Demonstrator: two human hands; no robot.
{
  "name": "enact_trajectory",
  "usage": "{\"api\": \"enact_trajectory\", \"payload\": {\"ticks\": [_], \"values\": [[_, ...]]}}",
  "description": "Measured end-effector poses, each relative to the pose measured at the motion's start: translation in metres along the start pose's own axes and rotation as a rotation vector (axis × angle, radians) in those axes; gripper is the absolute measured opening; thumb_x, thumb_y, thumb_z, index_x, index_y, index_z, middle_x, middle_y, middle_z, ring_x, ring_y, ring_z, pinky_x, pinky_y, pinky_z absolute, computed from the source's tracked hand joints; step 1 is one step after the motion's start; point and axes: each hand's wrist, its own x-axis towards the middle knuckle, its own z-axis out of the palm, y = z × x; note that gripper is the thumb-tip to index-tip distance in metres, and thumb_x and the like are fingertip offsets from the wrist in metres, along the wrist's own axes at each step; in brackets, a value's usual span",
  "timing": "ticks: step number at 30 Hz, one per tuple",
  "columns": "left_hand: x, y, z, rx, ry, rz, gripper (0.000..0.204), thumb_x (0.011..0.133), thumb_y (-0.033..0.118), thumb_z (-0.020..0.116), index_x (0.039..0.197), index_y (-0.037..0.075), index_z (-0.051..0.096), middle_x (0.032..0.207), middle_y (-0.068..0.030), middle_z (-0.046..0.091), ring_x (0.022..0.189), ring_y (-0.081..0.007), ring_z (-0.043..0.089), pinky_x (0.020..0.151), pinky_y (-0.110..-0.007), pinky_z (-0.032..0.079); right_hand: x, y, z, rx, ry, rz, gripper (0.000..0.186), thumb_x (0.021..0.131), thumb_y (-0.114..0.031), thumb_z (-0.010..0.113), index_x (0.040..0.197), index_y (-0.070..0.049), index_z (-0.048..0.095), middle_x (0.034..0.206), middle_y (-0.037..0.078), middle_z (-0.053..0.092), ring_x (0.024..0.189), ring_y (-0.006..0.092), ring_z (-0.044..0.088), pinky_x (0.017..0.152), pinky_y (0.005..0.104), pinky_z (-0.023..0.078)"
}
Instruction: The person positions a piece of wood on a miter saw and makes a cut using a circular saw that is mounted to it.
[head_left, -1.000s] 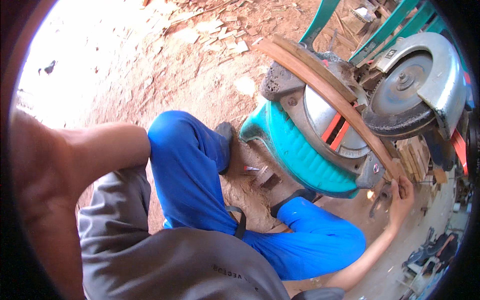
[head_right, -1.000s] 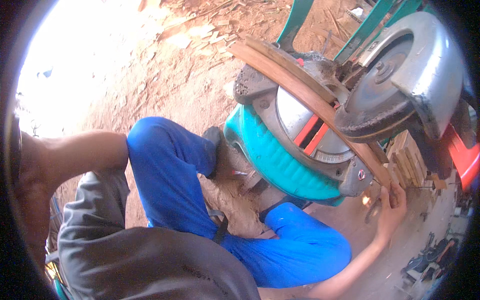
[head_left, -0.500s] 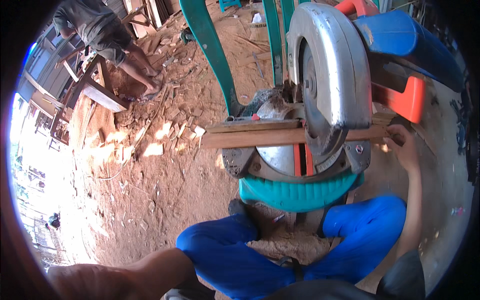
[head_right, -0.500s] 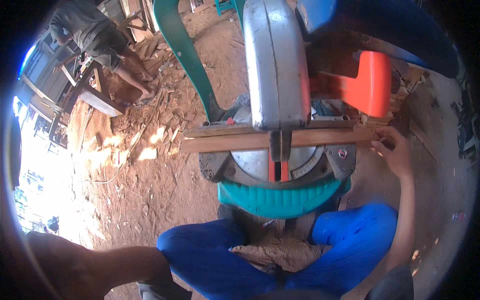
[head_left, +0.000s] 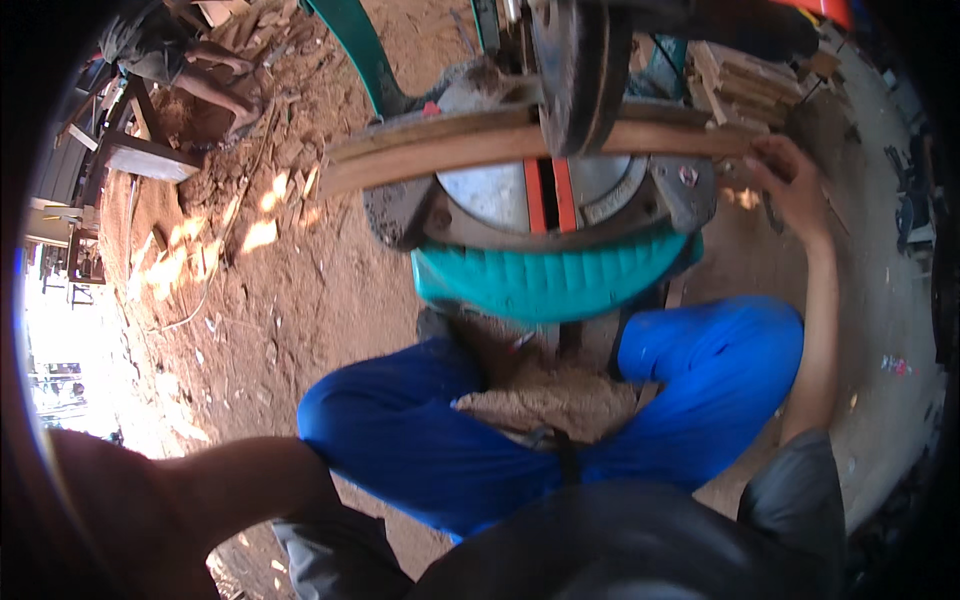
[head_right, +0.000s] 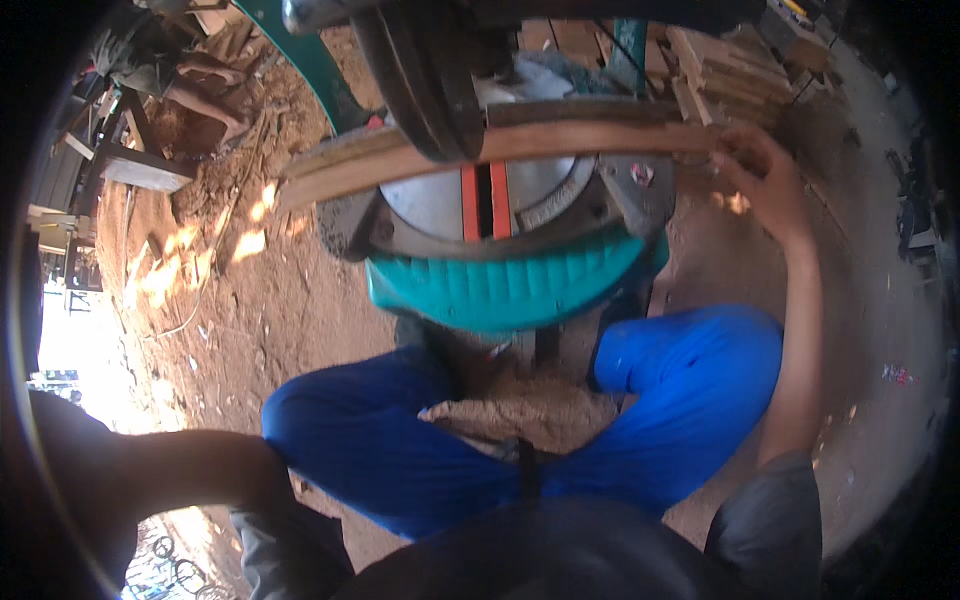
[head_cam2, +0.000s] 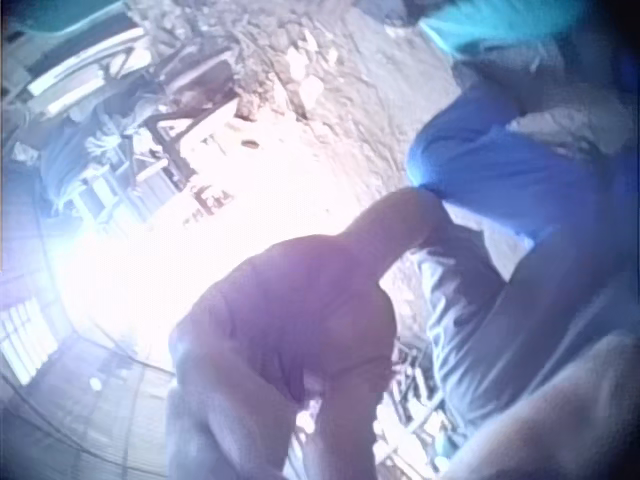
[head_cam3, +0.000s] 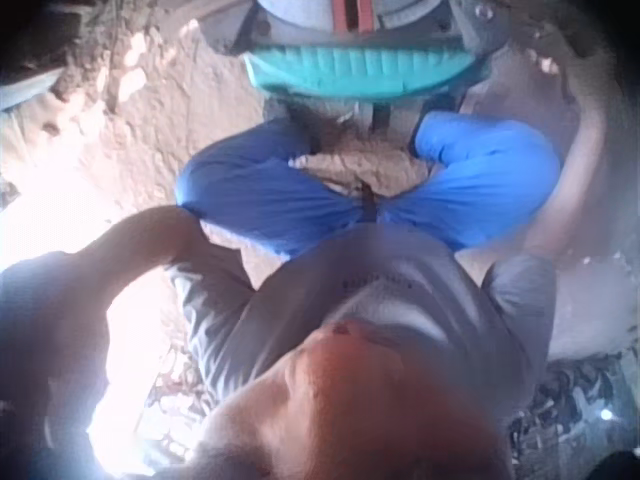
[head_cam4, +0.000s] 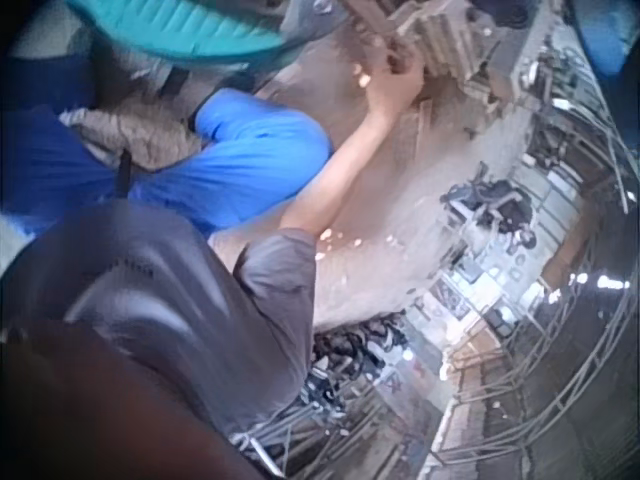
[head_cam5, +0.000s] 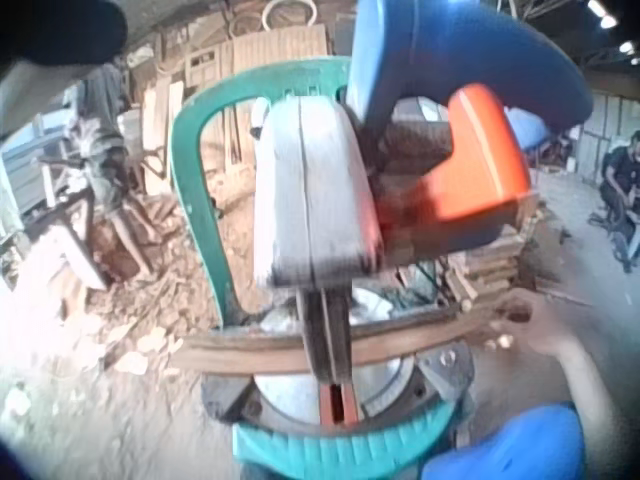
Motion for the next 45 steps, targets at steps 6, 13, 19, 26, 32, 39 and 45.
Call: {"api": "enact_trajectory", "payload": {"ticks": [6,13,19,26,32,39,45], "values": [[-0.005,-0.024,0.013,0.134,0.048,-0.150,0.025,0.104,0.016,0.056,0.112,-0.004,0.069,0.120,-0.0206,0.071,0.106,-0.0263,0.070,0.085,-0.037,0.058,-0.005,-0.011,0.001,0.001,0.030,0.007,0.040,0.093,-0.023,0.079,0.127,-0.005,0.068,0.115,0.006,0.070,0.096,0.0115,0.066,0.084,0.0274,0.052],[-0.082,-0.109,0.083,0.266,-0.266,-0.962,0.021,0.103,0.014,0.062,0.117,0.003,0.072,0.126,-0.0125,0.071,0.118,-0.0226,0.066,0.092,-0.036,0.057,-0.006,0.000,-0.002,0.023,0.045,0.044,0.045,0.092,-0.027,0.081,0.129,-0.006,0.068,0.111,0.007,0.072,0.094,0.0119,0.066,0.078,0.0280,0.054],[-0.135,-0.127,0.089,0.287,-0.826,-1.210,0.061,0.087,0.026,0.086,0.137,0.001,0.062,0.133,-0.0157,0.066,0.127,-0.0279,0.061,0.099,-0.045,0.059,-0.002,-0.004,0.000,0.025,0.019,0.020,0.045,0.091,-0.025,0.082,0.128,-0.003,0.068,0.111,0.007,0.072,0.092,0.0118,0.066,0.077,0.0285,0.054],[-0.151,-0.132,0.088,0.221,-0.727,-1.264,0.065,0.080,0.022,0.090,0.136,0.000,0.064,0.128,-0.0161,0.069,0.122,-0.0262,0.065,0.098,-0.044,0.060,0.000,0.003,0.002,0.107,0.009,0.001,0.045,0.089,-0.018,0.084,0.127,-0.002,0.066,0.110,0.007,0.071,0.090,0.0107,0.066,0.076,0.0276,0.054],[-0.163,-0.137,0.082,0.297,-0.768,-1.195,0.058,0.081,0.023,0.090,0.132,0.002,0.069,0.121,-0.0138,0.074,0.114,-0.0225,0.069,0.092,-0.042,0.058,-0.002,0.000,0.004,0.114,0.031,0.015,0.043,0.087,-0.015,0.084,0.125,-0.002,0.067,0.104,0.005,0.069,0.087,0.0079,0.063,0.072,0.0239,0.051],[-0.166,-0.143,0.076,0.263,-0.722,-1.249,0.060,0.081,0.025,0.090,0.133,0.002,0.069,0.122,-0.0140,0.074,0.111,-0.0220,0.071,0.090,-0.041,0.058,0.000,0.005,0.005,0.135,0.004,0.014,0.042,0.086,-0.016,0.086,0.122,-0.003,0.068,0.101,0.003,0.068,0.085,0.0070,0.061,0.070,0.0232,0.051],[-0.167,-0.133,0.080,0.265,-0.682,-1.250,0.061,0.084,0.026,0.089,0.135,0.001,0.067,0.122,-0.0148,0.074,0.110,-0.0226,0.071,0.091,-0.040,0.058,0.000,0.009,0.002,0.166,0.008,0.021,0.046,0.089,-0.013,0.082,0.132,-0.004,0.066,0.103,0.005,0.070,0.088,0.0093,0.065,0.075,0.0250,0.052]]}}
